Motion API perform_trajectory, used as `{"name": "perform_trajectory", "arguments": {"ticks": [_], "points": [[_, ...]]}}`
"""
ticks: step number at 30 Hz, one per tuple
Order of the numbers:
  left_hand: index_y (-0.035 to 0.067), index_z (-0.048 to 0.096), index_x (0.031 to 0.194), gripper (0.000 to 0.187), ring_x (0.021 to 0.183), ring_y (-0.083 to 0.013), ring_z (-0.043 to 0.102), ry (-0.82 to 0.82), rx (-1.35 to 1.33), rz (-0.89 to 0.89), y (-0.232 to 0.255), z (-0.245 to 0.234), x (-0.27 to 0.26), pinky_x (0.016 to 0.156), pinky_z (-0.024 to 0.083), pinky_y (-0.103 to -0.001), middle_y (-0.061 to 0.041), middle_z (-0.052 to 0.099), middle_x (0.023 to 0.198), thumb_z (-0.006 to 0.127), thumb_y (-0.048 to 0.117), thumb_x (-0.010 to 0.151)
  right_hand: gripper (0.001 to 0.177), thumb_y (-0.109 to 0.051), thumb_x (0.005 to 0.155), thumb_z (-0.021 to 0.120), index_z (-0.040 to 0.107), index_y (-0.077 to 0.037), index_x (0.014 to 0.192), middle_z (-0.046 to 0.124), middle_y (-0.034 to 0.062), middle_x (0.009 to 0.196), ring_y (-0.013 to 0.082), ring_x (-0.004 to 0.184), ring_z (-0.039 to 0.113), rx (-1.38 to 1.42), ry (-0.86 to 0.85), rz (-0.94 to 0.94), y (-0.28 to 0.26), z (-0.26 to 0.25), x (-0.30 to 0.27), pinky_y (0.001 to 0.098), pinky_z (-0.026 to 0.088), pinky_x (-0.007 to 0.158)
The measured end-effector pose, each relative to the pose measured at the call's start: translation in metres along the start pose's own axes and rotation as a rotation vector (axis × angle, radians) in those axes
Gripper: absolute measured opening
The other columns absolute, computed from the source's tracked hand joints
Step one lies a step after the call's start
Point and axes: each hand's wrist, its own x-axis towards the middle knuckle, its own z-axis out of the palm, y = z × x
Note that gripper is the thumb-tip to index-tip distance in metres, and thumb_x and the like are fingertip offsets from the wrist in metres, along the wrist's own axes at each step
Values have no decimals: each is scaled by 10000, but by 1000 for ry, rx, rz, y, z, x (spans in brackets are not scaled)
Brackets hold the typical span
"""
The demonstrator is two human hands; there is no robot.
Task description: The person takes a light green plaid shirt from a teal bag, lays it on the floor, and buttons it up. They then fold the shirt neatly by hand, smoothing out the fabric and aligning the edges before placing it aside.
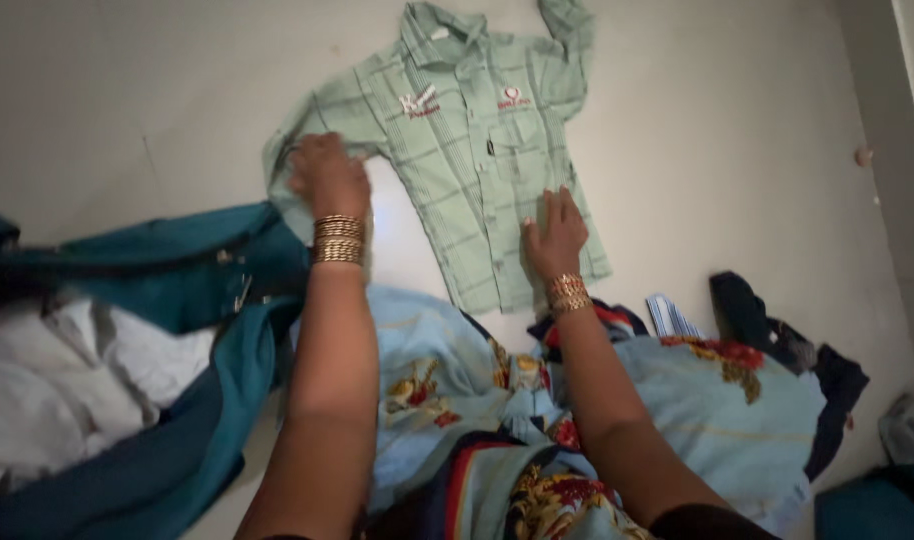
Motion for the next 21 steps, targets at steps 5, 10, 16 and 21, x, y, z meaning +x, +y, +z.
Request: {"name": "perform_trajectory", "arguments": {"ticks": [5,10,16,21], "points": [[136,615,1342,487,1355,-343,512,-550,68,70,48,14,-72,1109,397,-596,-145,551,1448,693,373,924,261,-131,942,729,688,-81,1195,624,167,1326,356,1260,572,151,78,-295,39,-23,2,481,456,1104],[36,717,1265,601,1247,-342,670,-875,363,399,63,16,-129,1027,556,-458,-199,688,1368,775,483,867,222,-115,929,678,703,-84,1148,707,131,1099,289,945,706,166,-273,-221,82,-120,6,393,590,848],[-12,515,1369,886,1217,-416,607,-799,377,255,70,39,-170,977,556,-453,-222,342,1531,947,382,704,174,-120,859,658,734,-124,1015,708,118,1051,337,1017,672,-212,-406,-350,120,-140,-40,457,550,840],[-48,500,1323,742,1139,-435,666,-689,226,19,73,51,-186,929,591,-456,-213,378,1451,895,233,761,130,-79,913,610,685,-107,1015,674,126,1072,338,1021,663,-160,-295,-384,129,-107,-31,461,555,851]]}}
